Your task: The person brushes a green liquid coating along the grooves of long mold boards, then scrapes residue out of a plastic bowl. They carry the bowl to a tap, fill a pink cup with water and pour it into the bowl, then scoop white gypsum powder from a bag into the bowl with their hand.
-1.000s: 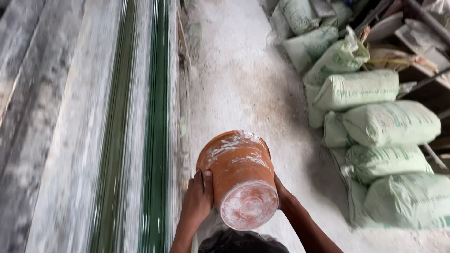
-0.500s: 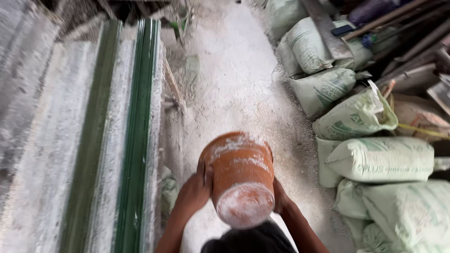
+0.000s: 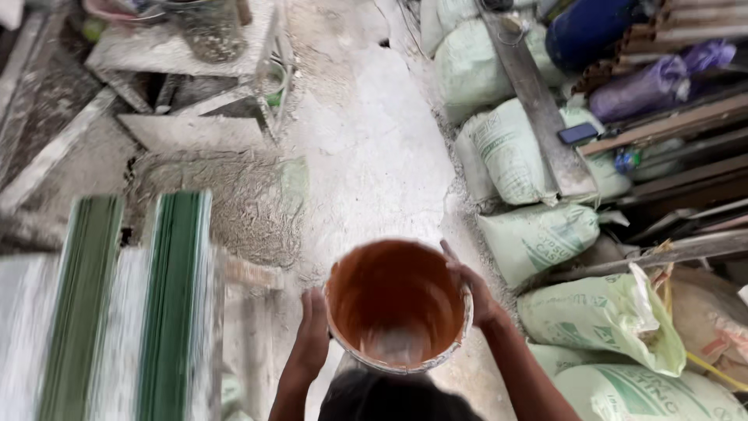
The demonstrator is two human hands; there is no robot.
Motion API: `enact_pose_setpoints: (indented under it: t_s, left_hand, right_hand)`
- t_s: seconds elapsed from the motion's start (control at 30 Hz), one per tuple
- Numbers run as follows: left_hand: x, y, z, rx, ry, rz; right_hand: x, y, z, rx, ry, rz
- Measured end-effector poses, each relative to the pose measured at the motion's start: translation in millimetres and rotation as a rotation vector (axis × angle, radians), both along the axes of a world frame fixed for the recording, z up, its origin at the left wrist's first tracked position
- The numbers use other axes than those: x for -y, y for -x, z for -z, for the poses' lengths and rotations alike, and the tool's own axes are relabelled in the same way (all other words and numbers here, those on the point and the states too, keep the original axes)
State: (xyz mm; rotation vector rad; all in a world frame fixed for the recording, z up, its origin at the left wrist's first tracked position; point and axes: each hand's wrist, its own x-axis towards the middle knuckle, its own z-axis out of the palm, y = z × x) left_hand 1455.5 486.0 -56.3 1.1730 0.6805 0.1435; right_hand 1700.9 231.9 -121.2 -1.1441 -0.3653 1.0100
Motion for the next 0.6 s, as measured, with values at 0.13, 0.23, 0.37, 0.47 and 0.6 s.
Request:
enact_pose_setpoints:
  t_s: [0.13,0.23,0.37,0.47,0.6]
  left_hand:
    - [-92.7,-156.2,5.8,-0.030,-0.268,0.026]
    - [-151.5,-252.9,-27.8,0.041,-0.330,0.045]
    - [-228.7,-405.2,-72.5,0.108,-0.439,0.143]
    - [-275.7,-496.6,-71.6,-0.006,-0.502,0.176]
    - [-341.7,-635.6,-40.8,-0.022,-0.609,0.107]
  right_hand:
    - [-62.5,-112.6,17.5,0.806,-0.111,-0.036]
    - [-99.0,-190.3,-9.6,-0.324,0.139,0.076]
    - [-164.4,-306.2,-44.8,-0.368,0.399,0.176]
    - [-209.6,-392.1,-34.7,-0.336,0.398,0.269]
    - [-296.7,-560.1,-6.4,-0.175,0.325,0.308]
